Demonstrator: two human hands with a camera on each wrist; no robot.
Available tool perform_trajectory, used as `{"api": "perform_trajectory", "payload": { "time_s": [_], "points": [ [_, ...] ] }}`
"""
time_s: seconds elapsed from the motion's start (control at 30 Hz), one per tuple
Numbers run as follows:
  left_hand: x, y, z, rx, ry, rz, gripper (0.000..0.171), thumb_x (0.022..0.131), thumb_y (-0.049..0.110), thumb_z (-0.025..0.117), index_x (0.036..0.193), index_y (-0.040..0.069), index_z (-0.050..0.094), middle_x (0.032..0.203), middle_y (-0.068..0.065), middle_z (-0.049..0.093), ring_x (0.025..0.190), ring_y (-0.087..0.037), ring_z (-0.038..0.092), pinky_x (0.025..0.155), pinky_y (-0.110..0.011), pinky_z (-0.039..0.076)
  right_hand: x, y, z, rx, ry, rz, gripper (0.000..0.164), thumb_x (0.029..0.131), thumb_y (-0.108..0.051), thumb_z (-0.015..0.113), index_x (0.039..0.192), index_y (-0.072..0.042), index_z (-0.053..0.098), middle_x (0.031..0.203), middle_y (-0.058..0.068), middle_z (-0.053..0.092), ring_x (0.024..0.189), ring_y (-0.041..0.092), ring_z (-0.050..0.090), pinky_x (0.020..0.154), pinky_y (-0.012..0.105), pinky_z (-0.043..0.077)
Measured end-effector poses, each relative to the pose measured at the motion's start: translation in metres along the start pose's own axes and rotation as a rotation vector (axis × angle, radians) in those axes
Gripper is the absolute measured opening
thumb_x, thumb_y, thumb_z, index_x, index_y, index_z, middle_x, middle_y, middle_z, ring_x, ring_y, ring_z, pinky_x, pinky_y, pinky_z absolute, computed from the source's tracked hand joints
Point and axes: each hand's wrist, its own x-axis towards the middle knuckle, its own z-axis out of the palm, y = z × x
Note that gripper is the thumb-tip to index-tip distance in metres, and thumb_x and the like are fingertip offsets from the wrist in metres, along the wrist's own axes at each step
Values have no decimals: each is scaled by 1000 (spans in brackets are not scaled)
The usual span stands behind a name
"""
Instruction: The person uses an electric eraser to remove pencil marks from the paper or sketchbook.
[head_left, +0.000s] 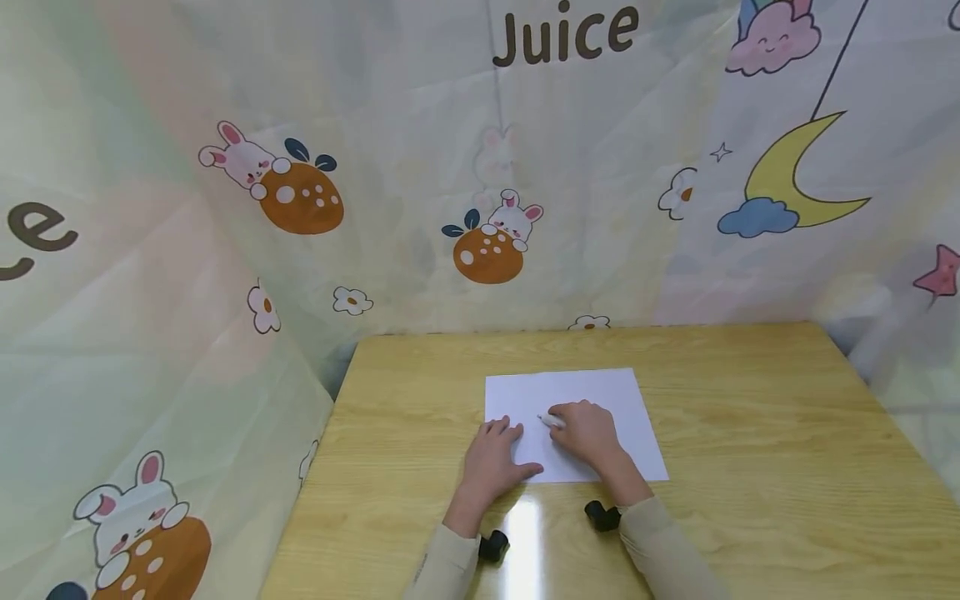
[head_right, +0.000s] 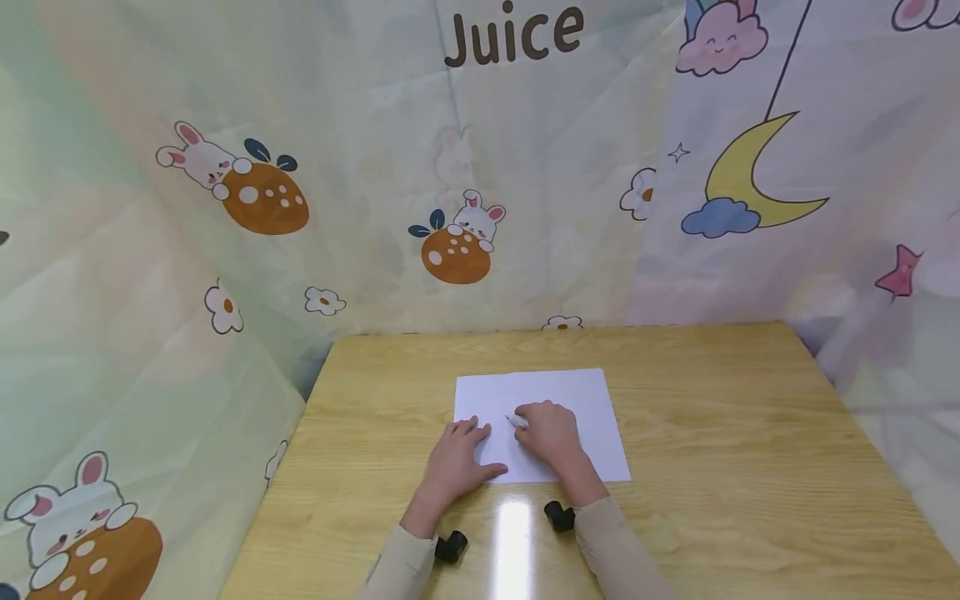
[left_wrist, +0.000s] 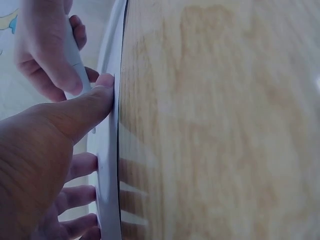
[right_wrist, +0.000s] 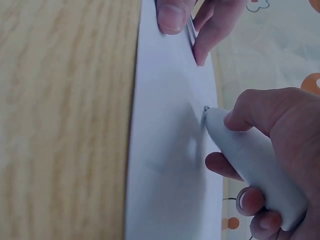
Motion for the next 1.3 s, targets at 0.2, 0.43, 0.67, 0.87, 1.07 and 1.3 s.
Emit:
{"api": "perform_trajectory", "payload": {
  "time_s": [0.2, 0.43, 0.67, 0.87, 1.07, 1.3],
  "points": [
    [0, -1, 1, 6, -20, -16, 78, 75, 68, 69, 131, 14, 63, 138, -12, 53, 126, -30, 46, 103, -40, 41, 0, 0, -3, 4, -37, 3, 29, 77, -25, 72, 105, -19, 77, 90, 4, 73, 67, 19, 61, 50, 36, 49],
    [-2, -2, 2, -7, -15, -9, 77, 75, 67, 70, 130, 13, 63, 138, -12, 53, 125, -30, 47, 104, -41, 40, -4, 2, -3, 9, -33, 12, 27, 76, -25, 73, 102, -20, 77, 86, 2, 72, 61, 15, 54, 48, 34, 47],
    [-3, 0, 1, -9, 6, -9, 77, 74, 67, 71, 130, 14, 63, 138, -12, 54, 124, -30, 48, 102, -41, 42, -2, 0, -1, 25, -29, 7, 29, 78, -24, 71, 106, -19, 77, 88, 2, 73, 60, 13, 52, 48, 33, 46],
    [-1, -1, 2, -10, -9, -14, 78, 74, 67, 70, 131, 14, 63, 138, -12, 53, 125, -30, 47, 102, -41, 41, -2, 2, -1, 9, -44, 12, 28, 77, -25, 72, 104, -19, 77, 87, 1, 72, 61, 15, 56, 47, 33, 46],
    [3, -1, 3, -14, -10, -13, 77, 74, 66, 71, 131, 14, 63, 139, -12, 52, 127, -30, 46, 104, -42, 39, -1, 4, -1, 4, -8, 36, 29, 77, -25, 72, 105, -21, 77, 85, 2, 72, 53, 14, 47, 42, 31, 40],
    [4, 0, 0, -11, -22, -18, 77, 75, 66, 70, 132, 14, 62, 140, -12, 51, 127, -30, 45, 105, -42, 38, 1, 7, -3, 4, -21, 47, 29, 77, -26, 72, 105, -20, 77, 87, 2, 72, 56, 14, 48, 43, 32, 41]
  ]
}}
